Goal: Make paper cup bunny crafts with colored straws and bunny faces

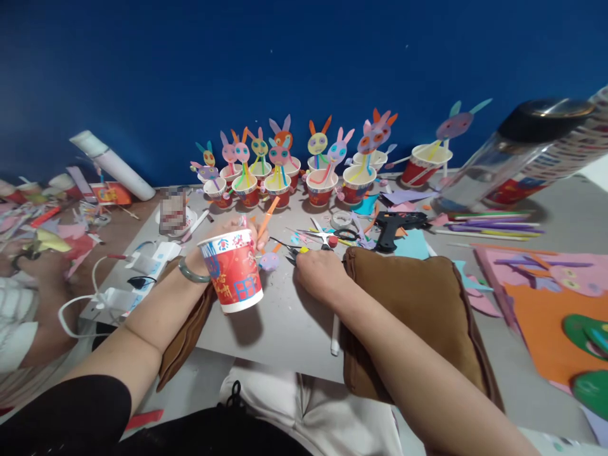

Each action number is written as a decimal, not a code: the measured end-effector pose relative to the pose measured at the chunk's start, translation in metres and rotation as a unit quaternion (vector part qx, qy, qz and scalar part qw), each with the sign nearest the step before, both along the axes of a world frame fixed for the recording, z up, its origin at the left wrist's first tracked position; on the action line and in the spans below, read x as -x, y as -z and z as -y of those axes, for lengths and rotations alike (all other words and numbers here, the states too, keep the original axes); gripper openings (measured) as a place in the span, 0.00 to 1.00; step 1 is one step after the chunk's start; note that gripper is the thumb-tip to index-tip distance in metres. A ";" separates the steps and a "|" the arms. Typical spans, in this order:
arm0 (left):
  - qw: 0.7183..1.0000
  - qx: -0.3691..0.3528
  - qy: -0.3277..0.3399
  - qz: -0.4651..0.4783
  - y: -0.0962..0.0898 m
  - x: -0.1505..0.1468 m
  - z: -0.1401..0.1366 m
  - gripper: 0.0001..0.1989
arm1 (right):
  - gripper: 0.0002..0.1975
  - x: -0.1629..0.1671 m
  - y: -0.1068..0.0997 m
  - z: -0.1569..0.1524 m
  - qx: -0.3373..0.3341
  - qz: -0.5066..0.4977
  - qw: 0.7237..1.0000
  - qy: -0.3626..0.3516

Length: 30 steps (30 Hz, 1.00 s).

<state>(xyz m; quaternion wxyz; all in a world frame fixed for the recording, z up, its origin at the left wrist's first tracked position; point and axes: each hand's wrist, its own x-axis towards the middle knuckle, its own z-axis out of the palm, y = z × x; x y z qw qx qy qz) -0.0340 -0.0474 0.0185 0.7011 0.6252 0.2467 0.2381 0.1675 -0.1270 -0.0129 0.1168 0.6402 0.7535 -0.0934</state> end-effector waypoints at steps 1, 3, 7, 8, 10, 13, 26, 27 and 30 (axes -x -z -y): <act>1.000 0.014 0.017 0.006 0.000 0.000 0.000 0.27 | 0.17 0.001 0.002 0.000 0.002 0.000 1.000 -0.001; 0.998 0.032 0.044 0.010 0.000 0.000 -0.001 0.24 | 0.16 0.001 0.005 -0.001 0.001 -0.003 1.000 -0.003; 0.999 0.031 0.035 -0.007 -0.006 -0.003 0.003 0.19 | 0.14 -0.004 0.003 -0.002 -0.050 -0.071 0.996 0.011; 0.999 0.033 0.029 -0.012 -0.007 -0.004 0.005 0.19 | 0.13 -0.006 0.001 -0.003 -0.073 -0.106 0.991 0.022; 0.999 0.037 0.027 -0.023 -0.009 -0.007 0.007 0.20 | 0.09 -0.011 -0.001 -0.005 -0.124 -0.192 0.972 0.053; 0.998 0.037 0.040 -0.027 -0.009 -0.010 0.007 0.21 | 0.05 -0.021 -0.001 -0.010 -0.191 -0.338 0.915 0.109; 0.998 0.037 0.015 -0.057 -0.009 -0.012 0.005 0.22 | 0.36 -0.033 -0.002 -0.011 -0.172 -0.548 0.815 0.079; 0.998 0.026 0.021 -0.053 -0.008 -0.012 0.005 0.22 | 0.37 -0.032 -0.002 -0.010 -0.170 -0.544 0.818 0.078; 0.998 0.008 0.038 -0.048 -0.005 -0.014 0.004 0.22 | 0.36 -0.030 -0.005 -0.011 -0.165 -0.537 0.824 0.071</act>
